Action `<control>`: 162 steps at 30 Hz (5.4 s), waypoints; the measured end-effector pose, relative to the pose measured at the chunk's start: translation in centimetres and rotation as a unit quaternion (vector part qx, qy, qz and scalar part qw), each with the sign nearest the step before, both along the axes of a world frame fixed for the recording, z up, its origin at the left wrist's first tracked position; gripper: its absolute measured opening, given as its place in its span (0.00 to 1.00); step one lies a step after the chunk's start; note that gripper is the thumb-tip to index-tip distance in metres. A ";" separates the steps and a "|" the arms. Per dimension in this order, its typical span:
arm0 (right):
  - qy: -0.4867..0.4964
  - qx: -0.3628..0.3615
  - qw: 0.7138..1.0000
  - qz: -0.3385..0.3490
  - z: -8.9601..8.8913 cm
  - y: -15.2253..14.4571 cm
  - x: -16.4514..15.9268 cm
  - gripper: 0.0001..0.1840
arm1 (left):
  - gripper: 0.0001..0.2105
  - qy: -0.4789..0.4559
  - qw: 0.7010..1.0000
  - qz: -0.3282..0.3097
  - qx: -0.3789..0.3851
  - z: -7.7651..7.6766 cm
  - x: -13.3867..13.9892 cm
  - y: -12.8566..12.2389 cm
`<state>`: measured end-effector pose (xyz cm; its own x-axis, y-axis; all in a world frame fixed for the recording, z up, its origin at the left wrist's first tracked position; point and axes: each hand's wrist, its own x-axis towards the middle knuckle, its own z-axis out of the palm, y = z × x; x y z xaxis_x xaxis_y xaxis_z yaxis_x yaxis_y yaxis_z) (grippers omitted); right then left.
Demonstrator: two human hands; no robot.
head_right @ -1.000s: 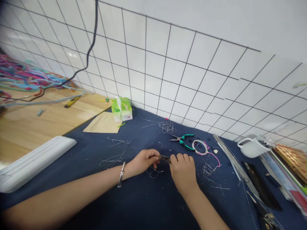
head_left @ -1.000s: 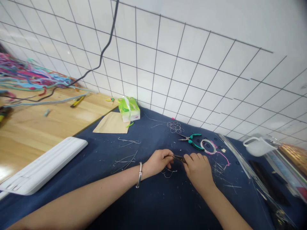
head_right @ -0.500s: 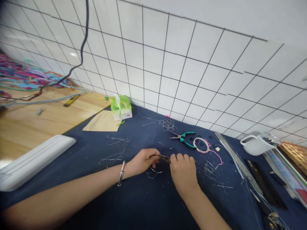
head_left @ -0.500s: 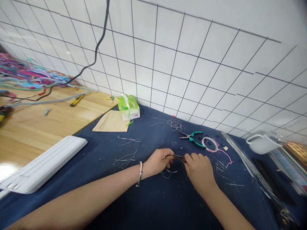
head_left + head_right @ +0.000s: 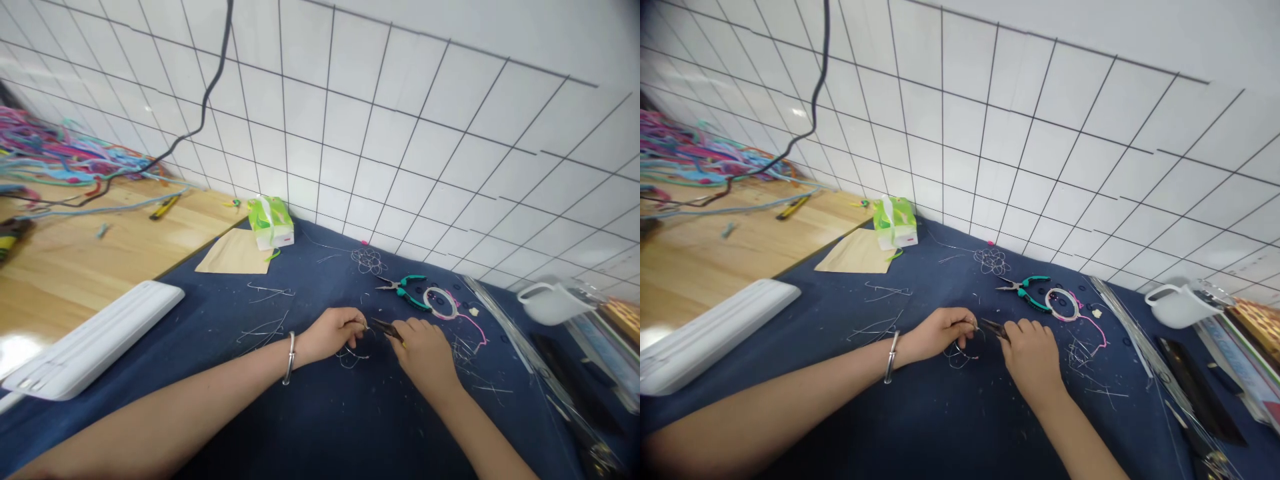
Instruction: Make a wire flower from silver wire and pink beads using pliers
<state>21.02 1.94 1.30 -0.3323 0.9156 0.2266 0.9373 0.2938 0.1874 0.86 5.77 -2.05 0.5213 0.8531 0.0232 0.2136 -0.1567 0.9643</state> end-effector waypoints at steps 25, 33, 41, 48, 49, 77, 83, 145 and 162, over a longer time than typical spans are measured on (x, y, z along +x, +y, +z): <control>0.249 -0.088 0.962 0.067 -0.8 1.0 0.8 0.09 | 0.09 -0.056 0.987 -0.121 -0.085 1.0 -1.2 1.1; 0.501 -0.269 0.818 0.088 0.8 0.9 -2.1 0.12 | 0.07 -0.038 0.980 -0.161 -0.109 1.6 -0.8 0.1; 0.492 -0.194 0.847 0.054 0.3 1.2 -2.3 0.12 | 0.07 -0.063 0.973 -0.178 -0.130 1.3 -1.0 0.4; 0.520 -0.152 0.841 -0.017 -0.7 0.9 -1.9 0.14 | 0.06 -0.063 0.978 -0.150 -0.128 0.9 -0.6 0.4; 0.528 -0.147 0.836 -0.029 -0.7 0.8 -2.0 0.14 | 0.06 -0.066 0.979 -0.146 -0.127 0.9 -0.5 0.4; 0.633 -0.160 0.753 -0.088 -2.0 0.5 -2.7 0.15 | 0.10 -0.140 0.977 -0.103 -0.126 0.5 -0.2 0.0; 0.630 -0.161 0.756 -0.080 -2.3 0.3 -3.0 0.15 | 0.11 -0.136 0.978 -0.090 -0.128 0.3 0.0 -0.1; 0.740 -0.148 0.645 -0.125 -2.9 -0.4 -3.6 0.13 | 0.06 -0.137 0.984 -0.113 0.024 0.8 -0.6 0.2; 0.740 -0.126 0.653 -0.102 -3.1 -0.5 -3.9 0.11 | 0.09 -0.051 0.990 -0.124 0.051 1.3 -0.9 0.7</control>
<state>17.14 1.39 -1.78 0.2149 0.9766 -0.0048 0.0608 -0.0183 -0.9980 -0.04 6.48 -0.72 0.7048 0.6898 0.1656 0.0587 -0.2893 0.9554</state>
